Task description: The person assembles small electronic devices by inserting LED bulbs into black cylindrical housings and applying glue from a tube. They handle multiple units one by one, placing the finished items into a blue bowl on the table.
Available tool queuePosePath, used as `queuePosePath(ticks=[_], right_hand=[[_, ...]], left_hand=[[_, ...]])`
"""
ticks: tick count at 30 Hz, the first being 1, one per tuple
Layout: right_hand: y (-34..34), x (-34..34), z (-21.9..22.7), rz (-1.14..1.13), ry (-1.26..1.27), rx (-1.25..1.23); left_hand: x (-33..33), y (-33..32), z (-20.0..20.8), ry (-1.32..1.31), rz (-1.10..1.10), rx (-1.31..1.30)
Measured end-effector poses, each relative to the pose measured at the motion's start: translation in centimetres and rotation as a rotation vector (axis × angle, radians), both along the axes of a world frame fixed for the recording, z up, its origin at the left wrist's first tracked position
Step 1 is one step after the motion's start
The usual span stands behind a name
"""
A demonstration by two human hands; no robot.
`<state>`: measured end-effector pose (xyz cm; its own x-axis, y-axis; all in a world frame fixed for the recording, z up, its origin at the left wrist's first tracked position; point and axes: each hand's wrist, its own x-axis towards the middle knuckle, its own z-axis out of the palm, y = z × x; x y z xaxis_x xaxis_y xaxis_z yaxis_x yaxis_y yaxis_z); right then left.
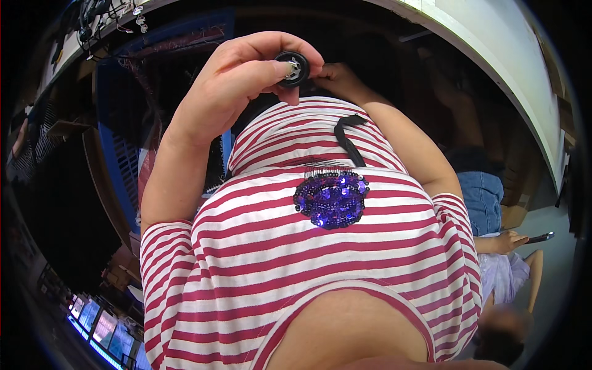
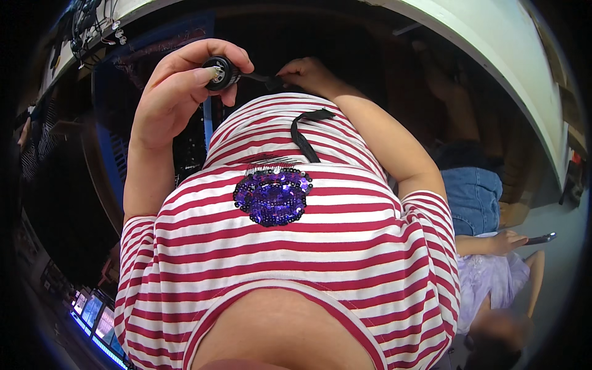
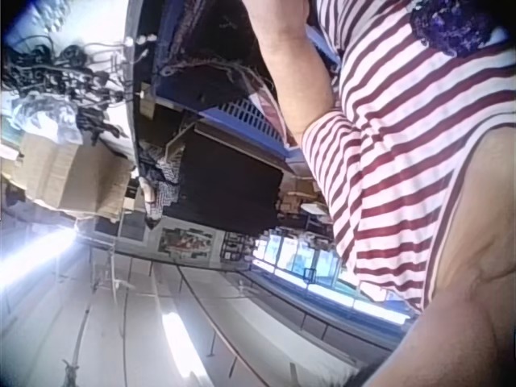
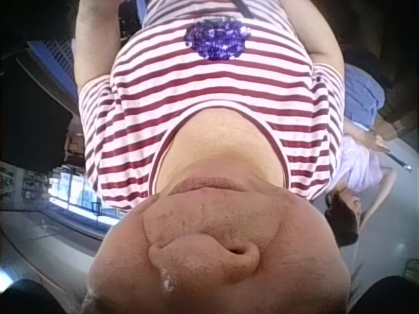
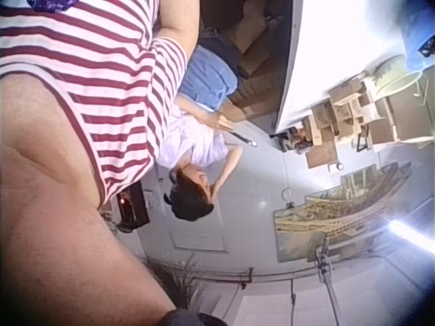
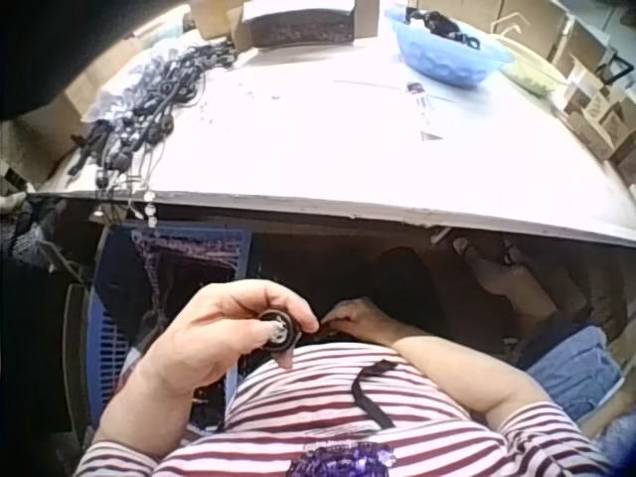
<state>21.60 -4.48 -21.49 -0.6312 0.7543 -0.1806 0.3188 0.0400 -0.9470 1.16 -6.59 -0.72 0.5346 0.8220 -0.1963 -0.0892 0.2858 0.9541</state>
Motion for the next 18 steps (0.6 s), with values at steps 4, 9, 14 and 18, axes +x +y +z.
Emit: queuePosePath(ticks=[4, 9, 14, 18], right_hand=[[-0.1, 0.1, 0.1, -0.013, 0.019, -0.044], [-0.3, 0.2, 0.2, -0.015, -0.006, 0.006], [0.2, 0.1, -0.2, -0.079, -0.091, -0.151], [-0.2, 0.1, -0.9, -0.156, -0.118, -0.157]], left_hand=[[-0.2, -0.1, 0.1, 0.026, -0.016, 0.009], [0.0, -0.4, 0.4, 0.121, -0.032, 0.025], [0.5, -0.2, 0.2, 0.103, 0.037, -0.019], [0.6, 0.3, -0.6, -0.061, -0.037, -0.013]])
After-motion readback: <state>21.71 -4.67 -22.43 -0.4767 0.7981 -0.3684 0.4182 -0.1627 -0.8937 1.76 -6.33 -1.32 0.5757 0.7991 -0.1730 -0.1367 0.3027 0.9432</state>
